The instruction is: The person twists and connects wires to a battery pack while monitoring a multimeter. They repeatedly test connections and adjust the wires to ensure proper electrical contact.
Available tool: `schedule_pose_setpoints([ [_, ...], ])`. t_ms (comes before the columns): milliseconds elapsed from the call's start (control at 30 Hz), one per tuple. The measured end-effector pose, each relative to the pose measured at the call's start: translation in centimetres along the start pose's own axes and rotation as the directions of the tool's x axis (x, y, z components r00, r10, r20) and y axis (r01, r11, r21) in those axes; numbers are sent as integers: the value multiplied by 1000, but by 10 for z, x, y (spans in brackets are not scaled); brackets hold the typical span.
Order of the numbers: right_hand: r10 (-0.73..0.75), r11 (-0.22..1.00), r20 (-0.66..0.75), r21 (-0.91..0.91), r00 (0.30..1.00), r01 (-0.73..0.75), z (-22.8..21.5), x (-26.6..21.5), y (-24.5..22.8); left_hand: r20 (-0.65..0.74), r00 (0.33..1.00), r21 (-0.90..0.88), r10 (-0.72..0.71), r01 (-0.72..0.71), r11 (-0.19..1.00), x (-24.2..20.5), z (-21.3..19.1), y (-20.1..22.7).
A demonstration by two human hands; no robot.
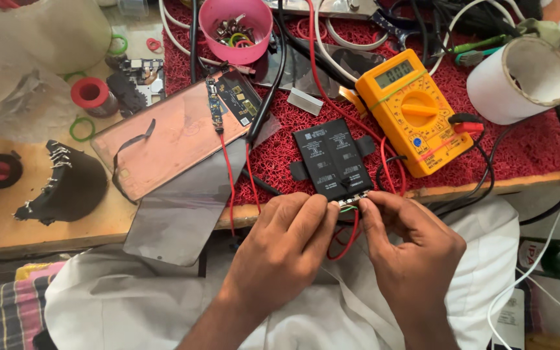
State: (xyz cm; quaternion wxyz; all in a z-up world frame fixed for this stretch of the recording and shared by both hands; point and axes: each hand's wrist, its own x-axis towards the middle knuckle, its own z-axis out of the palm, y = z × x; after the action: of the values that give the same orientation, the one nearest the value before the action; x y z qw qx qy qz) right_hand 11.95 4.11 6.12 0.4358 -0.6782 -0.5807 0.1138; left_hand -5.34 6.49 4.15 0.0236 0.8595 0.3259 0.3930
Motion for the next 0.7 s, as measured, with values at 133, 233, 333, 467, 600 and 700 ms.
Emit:
schedule_pose_setpoints([
  [133, -25, 999, 29, -46, 999, 26, -1, 1, -1, -12, 1000, 12, -7, 7, 1000, 0, 1, -1],
  [233, -91, 988, 55, -121, 994, 97, -3, 2, -1, -17, 1000, 19, -20, 21, 1000, -2, 2, 0],
  [333, -148, 972, 60, -175, 987, 156, -4, 2, 0, -12, 1000, 31, -24, 25, 999, -2, 4, 1],
  [467, -156, 966, 97, -194, 983, 173, -5, 2, 2, 4, 999, 44, -35, 35, 998, -4, 4, 3],
  [600, -169, 961, 143, -198, 975, 195, -7, 3, 3, 8, 998, 90, -65, 64, 994, -4, 3, 8],
  [700, -159, 956, 154, -223, 975, 191, -8, 1, 6, 10, 992, 58, -122, 121, 991, -7, 2, 13],
])
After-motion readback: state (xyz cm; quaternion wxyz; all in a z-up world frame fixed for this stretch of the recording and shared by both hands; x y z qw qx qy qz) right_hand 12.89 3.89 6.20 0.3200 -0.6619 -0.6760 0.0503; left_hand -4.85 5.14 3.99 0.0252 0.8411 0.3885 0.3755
